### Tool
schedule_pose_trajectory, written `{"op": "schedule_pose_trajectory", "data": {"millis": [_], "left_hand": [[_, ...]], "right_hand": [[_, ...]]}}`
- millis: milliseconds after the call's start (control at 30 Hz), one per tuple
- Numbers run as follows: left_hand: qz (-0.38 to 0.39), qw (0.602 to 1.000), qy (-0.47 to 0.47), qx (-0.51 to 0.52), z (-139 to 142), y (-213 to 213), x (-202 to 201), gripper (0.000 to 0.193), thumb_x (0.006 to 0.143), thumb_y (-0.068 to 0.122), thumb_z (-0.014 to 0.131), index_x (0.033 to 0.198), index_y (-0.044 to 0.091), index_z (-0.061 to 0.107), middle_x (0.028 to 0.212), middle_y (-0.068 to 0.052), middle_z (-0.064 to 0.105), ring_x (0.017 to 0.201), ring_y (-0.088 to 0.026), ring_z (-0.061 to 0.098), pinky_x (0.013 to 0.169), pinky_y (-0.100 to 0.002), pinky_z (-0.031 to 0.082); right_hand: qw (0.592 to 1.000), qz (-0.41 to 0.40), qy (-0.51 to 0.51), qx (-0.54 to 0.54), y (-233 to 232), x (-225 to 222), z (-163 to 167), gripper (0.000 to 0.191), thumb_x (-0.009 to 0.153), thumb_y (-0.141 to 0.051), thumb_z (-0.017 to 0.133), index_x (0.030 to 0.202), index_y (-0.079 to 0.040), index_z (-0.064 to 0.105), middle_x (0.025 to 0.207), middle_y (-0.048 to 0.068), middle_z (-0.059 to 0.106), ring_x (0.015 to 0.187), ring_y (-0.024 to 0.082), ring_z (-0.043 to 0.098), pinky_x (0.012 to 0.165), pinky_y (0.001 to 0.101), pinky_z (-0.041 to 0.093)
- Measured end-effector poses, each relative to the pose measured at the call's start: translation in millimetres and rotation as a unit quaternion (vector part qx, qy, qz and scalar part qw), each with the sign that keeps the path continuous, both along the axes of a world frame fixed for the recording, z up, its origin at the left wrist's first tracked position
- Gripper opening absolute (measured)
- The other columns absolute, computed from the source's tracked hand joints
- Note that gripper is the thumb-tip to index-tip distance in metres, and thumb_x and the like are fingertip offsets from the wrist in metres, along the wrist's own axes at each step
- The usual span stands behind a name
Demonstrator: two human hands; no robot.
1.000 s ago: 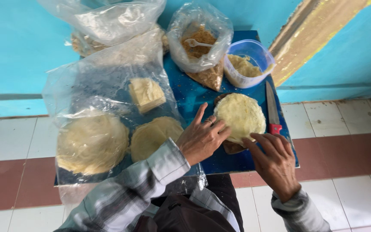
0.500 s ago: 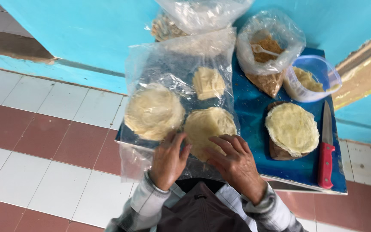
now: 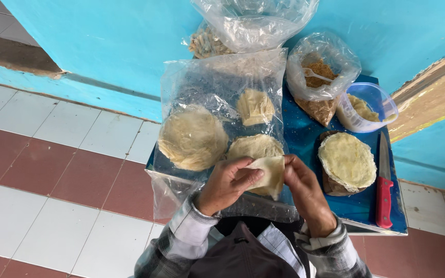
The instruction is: The person sits at a small table and stretches thin dough sheets by hand, pulling and thinning each piece before placing it onto a growing stack of dough rounds. A knife and bags of ingredients rest on the table beside the work.
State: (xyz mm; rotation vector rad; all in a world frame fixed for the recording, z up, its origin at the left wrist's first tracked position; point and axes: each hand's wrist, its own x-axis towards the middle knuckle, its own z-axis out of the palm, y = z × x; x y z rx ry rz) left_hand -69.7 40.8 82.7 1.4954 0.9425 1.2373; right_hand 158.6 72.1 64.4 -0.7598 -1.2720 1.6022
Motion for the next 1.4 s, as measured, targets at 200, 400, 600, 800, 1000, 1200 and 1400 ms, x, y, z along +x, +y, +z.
{"op": "schedule_pose_trajectory", "data": {"millis": [200, 400, 600, 800, 1000, 1200, 1400], "left_hand": [[0.023, 0.999, 0.042, 0.024, 16.7, -4.1, -3.2, 0.019, 0.097, 0.017, 0.074, 0.104, 0.000, 0.071, 0.091, -0.008, 0.080, 0.079, -0.008, 0.073, 0.066, -0.026, 0.057], [0.127, 0.978, 0.063, 0.151, 11.2, 7.7, 3.6, 0.017, 0.099, 0.015, 0.070, 0.113, 0.005, 0.073, 0.102, -0.009, 0.079, 0.085, -0.011, 0.075, 0.070, -0.026, 0.059], [0.278, 0.956, 0.072, 0.060, -30.7, -0.9, 27.9, 0.020, 0.099, 0.022, 0.070, 0.109, 0.005, 0.069, 0.093, -0.012, 0.073, 0.077, -0.023, 0.070, 0.066, -0.032, 0.057], [-0.013, 0.881, -0.382, -0.279, -53.9, -26.5, 30.1, 0.046, 0.102, 0.040, 0.057, 0.114, -0.002, 0.068, 0.098, -0.012, 0.075, 0.087, -0.020, 0.075, 0.076, -0.036, 0.064], [0.002, 0.903, -0.338, -0.263, -44.8, -22.8, 30.5, 0.035, 0.102, 0.032, 0.060, 0.115, 0.001, 0.070, 0.102, -0.009, 0.074, 0.089, -0.016, 0.073, 0.078, -0.034, 0.062], [-0.071, 0.980, -0.163, -0.095, -32.6, -8.7, 28.6, 0.026, 0.107, 0.017, 0.061, 0.119, -0.004, 0.069, 0.105, -0.005, 0.074, 0.092, -0.010, 0.069, 0.081, -0.028, 0.060], [-0.086, 0.980, -0.122, -0.131, -28.6, -20.9, 32.2, 0.026, 0.104, 0.015, 0.058, 0.120, -0.003, 0.067, 0.102, -0.003, 0.073, 0.090, -0.009, 0.069, 0.080, -0.027, 0.059]], "right_hand": [[0.995, -0.013, -0.087, -0.055, -10.7, 5.4, 0.2, 0.029, 0.091, -0.013, 0.070, 0.116, 0.001, 0.069, 0.100, 0.008, 0.078, 0.093, 0.017, 0.069, 0.087, 0.0332, 0.055], [0.989, -0.120, -0.081, 0.006, -7.2, 5.7, 2.3, 0.019, 0.102, -0.010, 0.068, 0.114, 0.001, 0.078, 0.094, 0.009, 0.075, 0.084, 0.015, 0.067, 0.075, 0.0311, 0.054], [0.809, -0.235, -0.335, 0.422, -17.0, -24.6, 35.4, 0.023, 0.092, 0.002, 0.070, 0.114, -0.005, 0.072, 0.100, 0.011, 0.073, 0.086, 0.021, 0.074, 0.069, 0.0319, 0.058], [0.838, -0.137, -0.359, 0.388, -37.6, -20.5, 48.6, 0.032, 0.084, 0.008, 0.070, 0.112, -0.006, 0.073, 0.099, 0.013, 0.072, 0.079, 0.025, 0.073, 0.064, 0.0332, 0.057], [0.816, -0.159, -0.384, 0.401, -64.6, -5.5, 33.8, 0.040, 0.078, 0.008, 0.073, 0.115, -0.007, 0.073, 0.105, 0.011, 0.071, 0.088, 0.024, 0.072, 0.072, 0.0323, 0.059], [0.859, -0.168, -0.333, 0.351, -57.0, 8.6, 32.7, 0.044, 0.074, 0.002, 0.070, 0.118, -0.003, 0.070, 0.127, 0.017, 0.064, 0.119, 0.032, 0.063, 0.099, 0.0405, 0.051], [0.885, -0.205, -0.287, 0.304, -57.2, -5.9, 23.7, 0.029, 0.082, -0.006, 0.080, 0.110, -0.006, 0.071, 0.116, 0.013, 0.068, 0.112, 0.027, 0.067, 0.097, 0.0384, 0.053]]}}
